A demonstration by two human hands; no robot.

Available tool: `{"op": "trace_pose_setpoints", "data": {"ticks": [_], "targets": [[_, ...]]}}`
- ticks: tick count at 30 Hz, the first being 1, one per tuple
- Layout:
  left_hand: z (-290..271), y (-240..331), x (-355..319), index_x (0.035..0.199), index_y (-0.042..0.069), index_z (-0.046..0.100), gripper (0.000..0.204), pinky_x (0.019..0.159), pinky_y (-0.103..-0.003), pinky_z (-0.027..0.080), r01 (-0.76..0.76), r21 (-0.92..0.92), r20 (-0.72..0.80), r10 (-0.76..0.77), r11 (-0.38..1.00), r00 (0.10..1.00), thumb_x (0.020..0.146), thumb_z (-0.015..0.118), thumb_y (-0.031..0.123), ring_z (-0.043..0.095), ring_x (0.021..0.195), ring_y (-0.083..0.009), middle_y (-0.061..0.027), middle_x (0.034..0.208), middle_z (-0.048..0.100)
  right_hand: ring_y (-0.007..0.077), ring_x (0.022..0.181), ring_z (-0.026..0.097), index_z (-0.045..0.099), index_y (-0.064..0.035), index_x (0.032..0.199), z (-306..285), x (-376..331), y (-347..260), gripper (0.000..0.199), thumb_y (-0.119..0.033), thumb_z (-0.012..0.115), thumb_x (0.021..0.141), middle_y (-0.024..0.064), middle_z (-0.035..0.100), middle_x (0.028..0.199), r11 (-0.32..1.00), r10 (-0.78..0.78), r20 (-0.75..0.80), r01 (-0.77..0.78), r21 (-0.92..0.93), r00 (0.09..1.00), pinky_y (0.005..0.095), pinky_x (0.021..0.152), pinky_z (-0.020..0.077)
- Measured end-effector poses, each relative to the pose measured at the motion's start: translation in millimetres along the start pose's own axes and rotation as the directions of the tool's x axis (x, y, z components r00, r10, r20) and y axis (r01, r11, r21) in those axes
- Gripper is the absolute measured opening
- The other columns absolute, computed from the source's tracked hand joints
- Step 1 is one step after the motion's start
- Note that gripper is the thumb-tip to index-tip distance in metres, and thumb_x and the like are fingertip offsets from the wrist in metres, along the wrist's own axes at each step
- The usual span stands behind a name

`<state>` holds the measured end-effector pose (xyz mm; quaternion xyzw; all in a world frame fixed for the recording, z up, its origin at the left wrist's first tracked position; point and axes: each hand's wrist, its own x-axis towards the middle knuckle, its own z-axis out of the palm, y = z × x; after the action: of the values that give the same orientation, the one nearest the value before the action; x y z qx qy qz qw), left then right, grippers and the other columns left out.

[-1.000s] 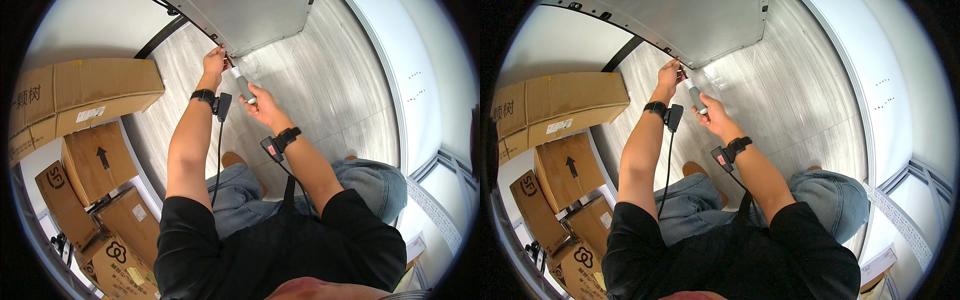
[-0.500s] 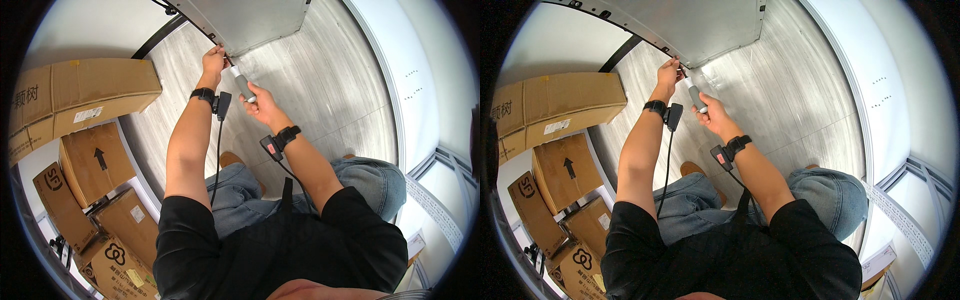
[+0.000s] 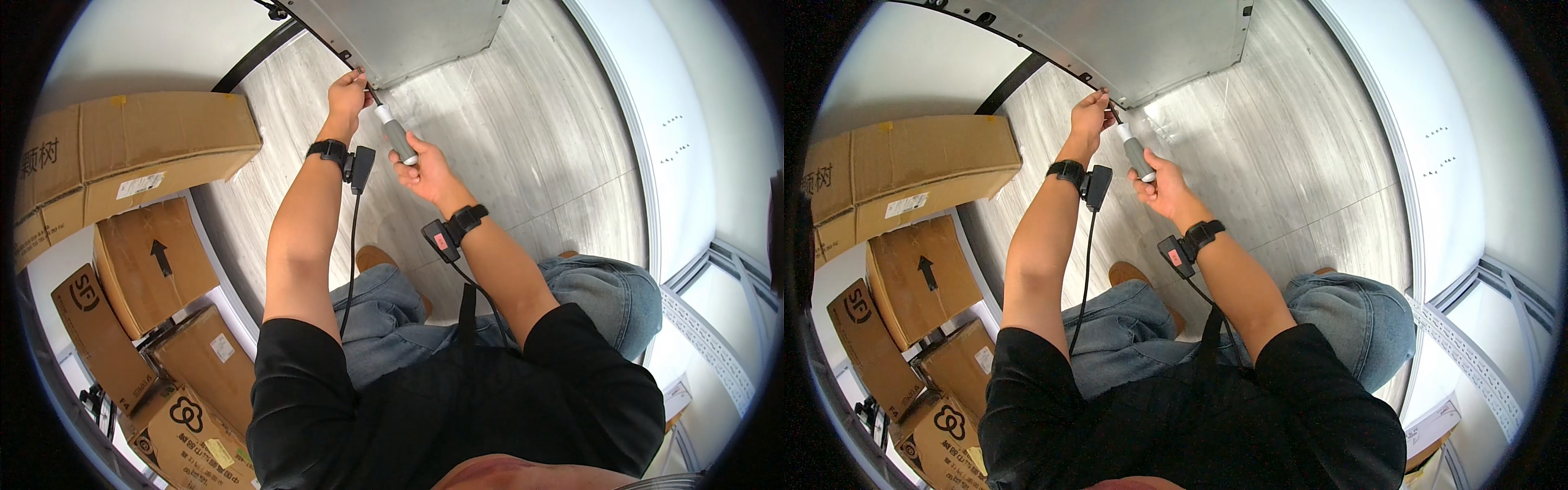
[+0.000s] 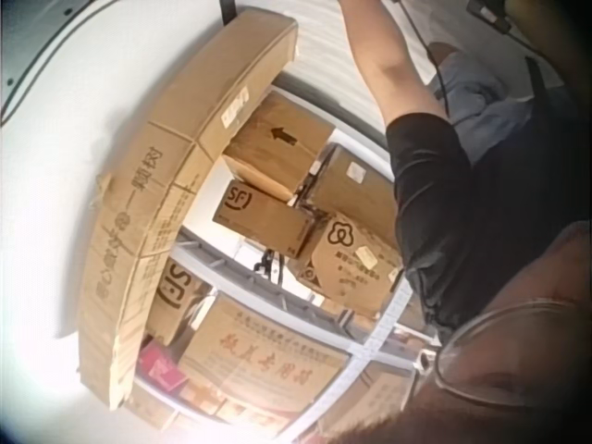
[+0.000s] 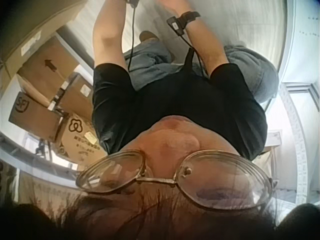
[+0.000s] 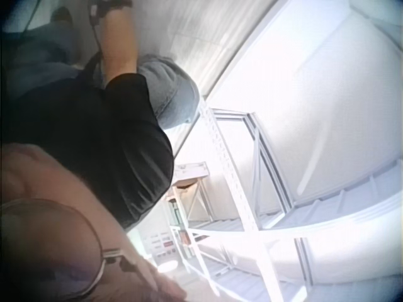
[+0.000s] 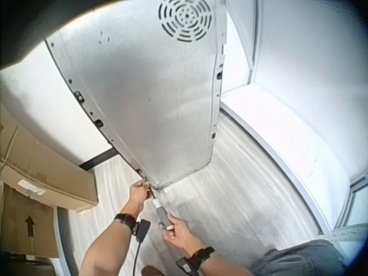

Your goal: The person uses a screwdriver to remove screws from a metal panel attached to a white shelving unit. After removing the screws, the person detaches the panel and places it on the shelf.

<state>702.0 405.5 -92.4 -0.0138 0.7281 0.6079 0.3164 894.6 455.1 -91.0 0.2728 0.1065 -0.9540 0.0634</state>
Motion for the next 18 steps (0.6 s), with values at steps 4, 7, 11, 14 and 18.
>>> {"op": "trace_pose_setpoints", "data": {"ticks": [4, 7, 11, 14, 18], "targets": [[1.9, 0.6, 3.0, 0.108, 0.006, 0.062, 0.020, 0.059, -0.024, 0.049, -0.024, 0.060, -0.029, 0.026, 0.998, 0.999, 0.093, 0.052, 0.014, 0.056, 0.062, -0.0103, 0.0007, 0.080, 0.059, 0.0089, 0.042, 0.034, 0.049, -0.0078, 0.105, -2.5, 1.2, -2.0, 0.030, -0.035, 0.038, 0.098, 0.0068, 0.053, 0.075, 0.999, 0.014, 0.057, -0.016, 0.047, 0.998, 0.0220, 0.037, 0.0252], [-0.1, -2.1, 5.3, 0.107, 0.005, 0.061, 0.018, 0.058, -0.024, 0.049, -0.017, 0.025, -0.043, 0.018, 1.000, 0.999, 0.093, 0.052, 0.014, 0.058, 0.063, -0.0109, -0.0004, 0.081, 0.060, 0.0097, 0.047, 0.039, 0.050, -0.0080, 0.108, -3.3, 2.7, -3.1, 0.029, -0.033, 0.041, 0.097, 0.0066, 0.055, 0.077, 0.999, 0.004, 0.002, -0.004, -0.036, 1.000, 0.0225, 0.042, 0.0305], [0.2, 1.1, 3.2, 0.109, 0.004, 0.057, 0.021, 0.058, -0.025, 0.050, 0.006, 0.031, -0.009, -0.006, 0.999, 1.000, 0.092, 0.054, 0.015, 0.061, 0.066, -0.0123, -0.0025, 0.082, 0.061, 0.0115, 0.060, 0.050, 0.051, -0.0084, 0.109, 0.4, 6.2, -1.5, 0.027, -0.031, 0.049, 0.094, 0.0060, 0.057, 0.082, 0.955, -0.111, -0.200, 0.049, -0.292, 0.973, 0.0246, 0.054, 0.0397], [1.9, 5.8, -0.6, 0.112, 0.002, 0.055, 0.026, 0.059, -0.025, 0.051, 0.006, 0.064, -0.017, -0.005, 0.998, 1.000, 0.090, 0.058, 0.016, 0.062, 0.068, -0.0136, -0.0041, 0.082, 0.061, 0.0125, 0.067, 0.054, 0.051, -0.0070, 0.108, -1.6, 11.0, 0.4, 0.026, -0.027, 0.056, 0.091, 0.0057, 0.056, 0.084, 0.872, -0.183, -0.211, 0.060, -0.485, 0.960, 0.0257, 0.058, 0.0431], [3.8, 5.0, -2.6, 0.113, -0.001, 0.053, 0.035, 0.057, -0.027, 0.052, -0.019, 0.116, -0.056, 0.026, 0.993, 0.998, 0.085, 0.066, 0.014, 0.062, 0.066, -0.0148, -0.0061, 0.081, 0.061, 0.0131, 0.069, 0.055, 0.047, -0.0022, 0.110, 2.1, 16.5, 5.5, 0.036, -0.022, 0.065, 0.085, 0.0065, 0.054, 0.087, 0.697, -0.329, -0.215, 0.082, -0.712, 0.919, 0.0273, 0.057, 0.0461]]}}
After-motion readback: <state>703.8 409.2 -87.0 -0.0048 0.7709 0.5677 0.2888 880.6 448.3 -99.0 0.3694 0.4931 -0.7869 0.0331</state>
